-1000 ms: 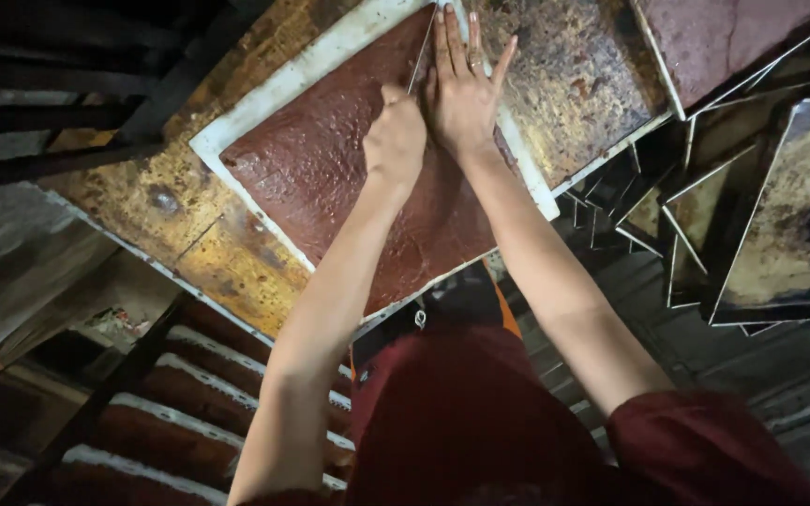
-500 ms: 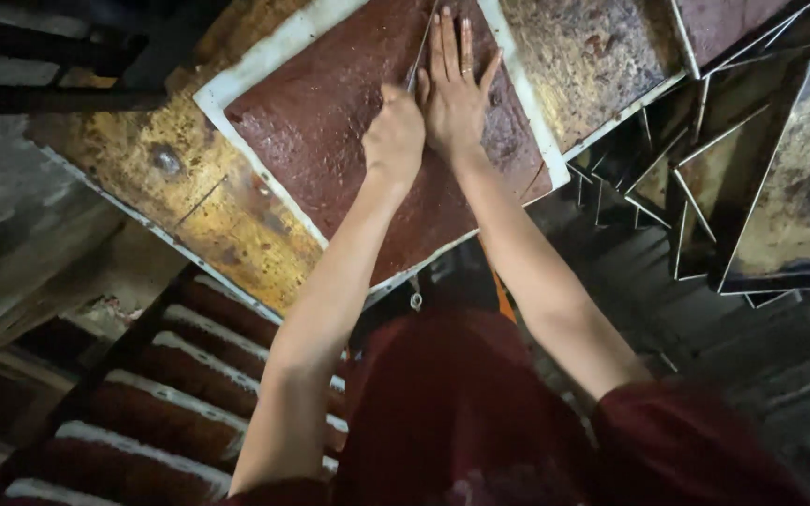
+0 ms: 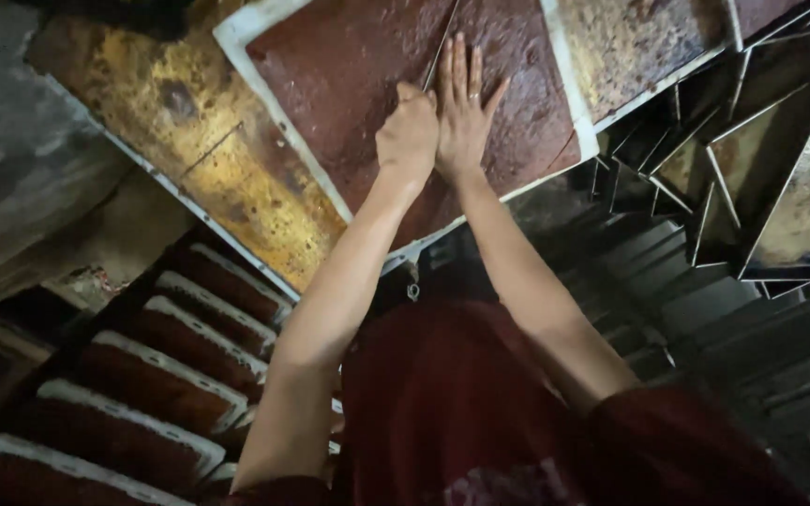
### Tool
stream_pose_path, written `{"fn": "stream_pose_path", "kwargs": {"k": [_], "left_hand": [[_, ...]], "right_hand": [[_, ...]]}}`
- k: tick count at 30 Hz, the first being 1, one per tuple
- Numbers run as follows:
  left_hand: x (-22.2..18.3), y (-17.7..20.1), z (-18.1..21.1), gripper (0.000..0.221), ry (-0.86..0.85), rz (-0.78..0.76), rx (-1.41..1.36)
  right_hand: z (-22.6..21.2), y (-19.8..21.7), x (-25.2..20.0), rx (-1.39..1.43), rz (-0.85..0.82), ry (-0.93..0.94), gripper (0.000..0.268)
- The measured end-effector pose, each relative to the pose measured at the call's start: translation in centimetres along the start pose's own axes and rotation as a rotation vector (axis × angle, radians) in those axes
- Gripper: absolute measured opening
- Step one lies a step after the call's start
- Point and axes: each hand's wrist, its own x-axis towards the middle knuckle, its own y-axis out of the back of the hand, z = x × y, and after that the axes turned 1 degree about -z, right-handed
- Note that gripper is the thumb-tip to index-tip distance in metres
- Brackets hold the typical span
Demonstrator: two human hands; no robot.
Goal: Cutting a sheet of food material into strips using a knife and guide, then moving and stacking baking trays
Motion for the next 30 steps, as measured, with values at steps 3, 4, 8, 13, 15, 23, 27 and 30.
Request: {"fn": "stream_pose_path", "kwargs": {"k": [3,4,8,13,15,23,27,30], "left_hand": [[-2.6,-0.4,-1.3,0.026,0.008,0.033,0.042],[-4.1,-0.8,-2.5,0.025,0.022,0.073,0.112],[-6.6,-1.3,-6.0,0.017,0.033,-0.011,0.121],[-5.5,-2.7,-6.7,0.022,0.043,0.038,0.129],[-4.7,-3.7,-7.2,0.021,-0.005,0.145,0.127],[-9.8,-5.7,-12.8,0.013,-0.003,0.208,0.242],[-8.7,-4.4,-11.9,0.024,-0.046,0.107,0.105],[-11.5,-2.0,-11.8,0.037,-0.016,-0.063,0.024]], "right_hand": [[-0.2,0.6,0.2,0.013,-0.03,-0.038,0.059],[-0.4,0.4,0.0,0.083,-0.037,-0.049,0.058],[-0.3,-0.8,-0.7,-0.004,0.089,-0.031,0.055],[-2.8,-0.5,-5.1,-0.077,-0.096,0.007,0.06],[-2.9,-2.8,-6.1,-0.007,-0.051,0.018,0.059],[-4.3,-3.7,-8.7,0.012,0.037,-0.003,0.058],[-5.9,-5.7,-10.8,-0.03,0.03,-0.028,0.062],[-6.8,-7.7,-11.8,-0.036,0.012,-0.029,0.061]]}}
